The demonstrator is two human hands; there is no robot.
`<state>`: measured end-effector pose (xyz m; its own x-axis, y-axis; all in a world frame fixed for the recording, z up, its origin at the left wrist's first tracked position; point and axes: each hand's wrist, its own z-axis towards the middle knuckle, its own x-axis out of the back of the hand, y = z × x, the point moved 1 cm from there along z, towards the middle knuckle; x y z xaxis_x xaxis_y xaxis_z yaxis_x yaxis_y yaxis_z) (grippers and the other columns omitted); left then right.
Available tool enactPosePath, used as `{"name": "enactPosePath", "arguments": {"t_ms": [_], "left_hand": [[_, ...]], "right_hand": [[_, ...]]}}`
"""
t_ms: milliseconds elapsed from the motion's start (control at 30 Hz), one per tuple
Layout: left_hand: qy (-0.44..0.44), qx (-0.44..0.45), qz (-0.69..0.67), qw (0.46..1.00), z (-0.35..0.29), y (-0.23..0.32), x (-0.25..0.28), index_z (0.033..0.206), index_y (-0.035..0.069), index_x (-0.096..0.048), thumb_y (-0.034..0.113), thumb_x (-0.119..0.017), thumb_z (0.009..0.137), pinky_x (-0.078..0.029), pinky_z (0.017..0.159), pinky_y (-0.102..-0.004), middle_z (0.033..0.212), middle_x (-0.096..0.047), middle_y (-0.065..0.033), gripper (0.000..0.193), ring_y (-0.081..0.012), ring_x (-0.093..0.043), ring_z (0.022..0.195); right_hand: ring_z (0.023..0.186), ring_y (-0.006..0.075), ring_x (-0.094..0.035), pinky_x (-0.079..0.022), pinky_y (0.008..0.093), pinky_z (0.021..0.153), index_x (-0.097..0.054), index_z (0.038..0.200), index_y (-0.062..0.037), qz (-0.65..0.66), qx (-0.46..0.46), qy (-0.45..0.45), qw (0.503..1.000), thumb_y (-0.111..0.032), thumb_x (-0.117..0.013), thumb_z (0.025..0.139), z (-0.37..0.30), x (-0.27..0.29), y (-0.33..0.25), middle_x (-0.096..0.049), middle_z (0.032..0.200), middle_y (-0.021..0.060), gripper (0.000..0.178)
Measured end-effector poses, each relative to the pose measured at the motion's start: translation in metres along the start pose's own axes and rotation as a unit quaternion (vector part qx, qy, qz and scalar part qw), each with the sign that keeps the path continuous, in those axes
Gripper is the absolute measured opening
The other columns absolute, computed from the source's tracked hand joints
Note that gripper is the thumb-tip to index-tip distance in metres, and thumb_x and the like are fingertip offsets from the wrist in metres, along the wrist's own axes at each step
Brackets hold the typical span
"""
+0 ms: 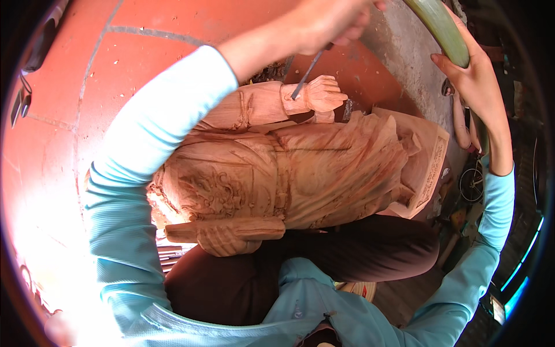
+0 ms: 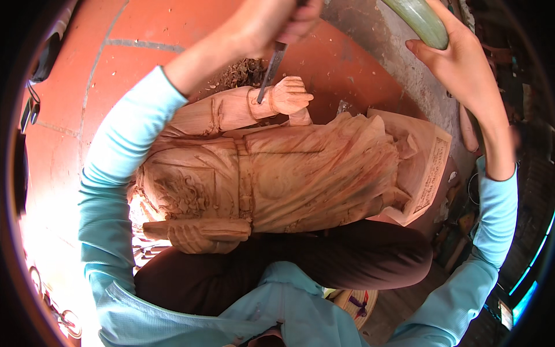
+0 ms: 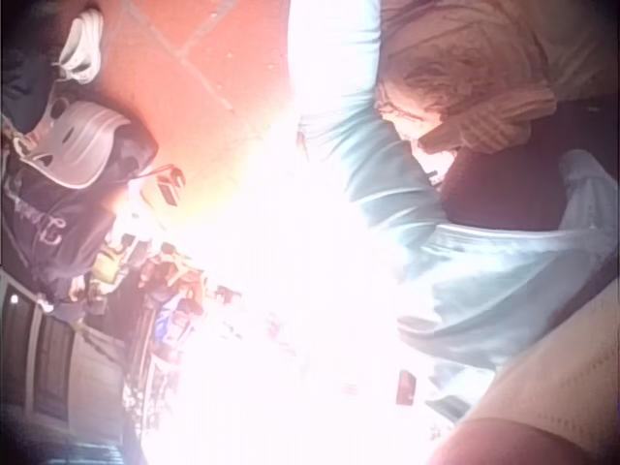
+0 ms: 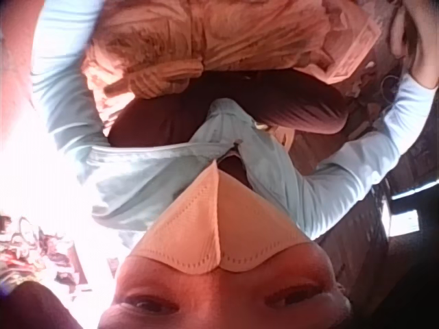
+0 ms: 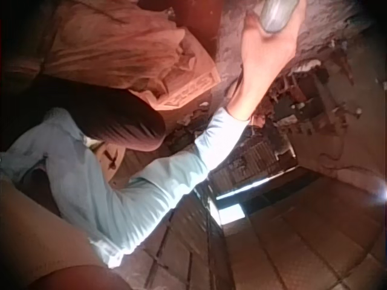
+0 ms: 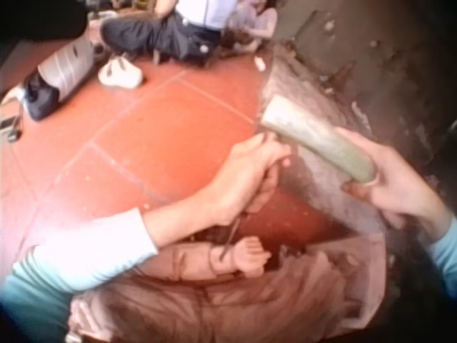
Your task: The person is carving a wooden statue of a standing figure using a chisel and a mallet. They repeatedly strike the chisel to shape the wood, focusing on the torso and arm areas of the sculpture.
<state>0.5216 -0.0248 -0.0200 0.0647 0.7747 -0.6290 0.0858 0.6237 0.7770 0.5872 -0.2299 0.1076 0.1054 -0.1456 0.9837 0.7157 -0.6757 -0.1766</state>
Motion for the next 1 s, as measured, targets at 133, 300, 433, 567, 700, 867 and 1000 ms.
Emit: {"name": "enactPosePath", "arguments": {"t_ms": [133,300,433,567,700,867,1000], "left_hand": [[0.011,-0.026,-0.031,0.999,0.003,0.003,0.024,0.087,0.010,-0.047,0.026,-0.048,0.093,-0.022,0.033,-0.0259,0.052,-0.036,0.0021,0.018,-0.0097,-0.030,0.037],[-0.026,-0.087,0.018,0.996,0.009,0.011,0.003,0.085,0.009,-0.047,0.025,-0.047,0.093,-0.025,0.034,-0.0270,0.052,-0.037,0.0012,0.017,-0.0105,-0.032,0.037],[-0.032,-0.053,0.031,0.998,0.012,0.007,-0.008,0.084,0.010,-0.047,0.023,-0.047,0.091,-0.027,0.035,-0.0270,0.053,-0.038,0.0010,0.015,-0.0114,-0.034,0.038],[-0.076,-0.053,0.026,0.995,0.006,0.007,-0.009,0.084,0.011,-0.045,0.022,-0.047,0.090,-0.027,0.036,-0.0267,0.053,-0.038,0.0013,0.014,-0.0099,-0.034,0.040],[-0.102,-0.054,0.008,0.993,0.004,0.007,-0.007,0.084,0.010,-0.045,0.022,-0.048,0.090,-0.028,0.038,-0.0265,0.053,-0.039,0.0018,0.014,-0.0096,-0.035,0.041],[-0.033,-0.029,0.044,0.998,0.003,0.007,-0.017,0.084,0.010,-0.045,0.022,-0.048,0.090,-0.028,0.038,-0.0265,0.054,-0.039,0.0022,0.014,-0.0093,-0.036,0.042],[-0.027,-0.042,0.068,0.996,0.005,-0.001,-0.014,0.084,0.010,-0.045,0.022,-0.047,0.090,-0.030,0.040,-0.0261,0.058,-0.041,0.0015,0.014,-0.0088,-0.037,0.045]], "right_hand": [[0.078,0.0085,-0.053,-0.044,0.0231,0.070,-0.044,0.142,-0.0124,0.056,-0.134,-0.027,0.989,-0.006,-0.069,0.083,-0.007,0.007,-0.011,-0.058,0.096,0.0005,0.064],[0.068,0.0064,-0.049,-0.043,0.0217,0.061,-0.045,0.141,-0.0127,0.075,-0.171,-0.031,0.982,-0.009,-0.070,0.084,-0.015,0.009,-0.013,-0.056,0.087,-0.0010,0.062],[0.065,0.0059,-0.048,-0.042,0.0213,0.059,-0.046,0.140,-0.0126,0.078,-0.166,-0.016,0.983,-0.010,-0.070,0.084,-0.022,0.007,-0.011,-0.055,0.083,-0.0015,0.061],[0.064,0.0051,-0.050,-0.042,0.0205,0.059,-0.048,0.139,-0.0131,0.065,-0.169,-0.020,0.983,-0.009,-0.069,0.083,-0.023,0.010,-0.016,-0.060,0.083,-0.0017,0.060],[0.062,0.0047,-0.049,-0.042,0.0201,0.058,-0.049,0.138,-0.0129,0.069,-0.180,-0.022,0.981,-0.011,-0.070,0.083,-0.023,0.014,-0.022,-0.061,0.080,-0.0025,0.059],[0.060,0.0045,-0.047,-0.041,0.0202,0.056,-0.050,0.137,-0.0125,0.092,-0.178,-0.012,0.980,-0.012,-0.070,0.083,-0.022,0.016,-0.020,-0.060,0.080,-0.0020,0.058],[0.058,0.0043,-0.046,-0.039,0.0200,0.055,-0.051,0.134,-0.0094,-0.013,0.019,0.047,0.999,-0.006,-0.066,0.085,-0.014,0.005,-0.007,-0.056,0.077,-0.0027,0.051]]}}
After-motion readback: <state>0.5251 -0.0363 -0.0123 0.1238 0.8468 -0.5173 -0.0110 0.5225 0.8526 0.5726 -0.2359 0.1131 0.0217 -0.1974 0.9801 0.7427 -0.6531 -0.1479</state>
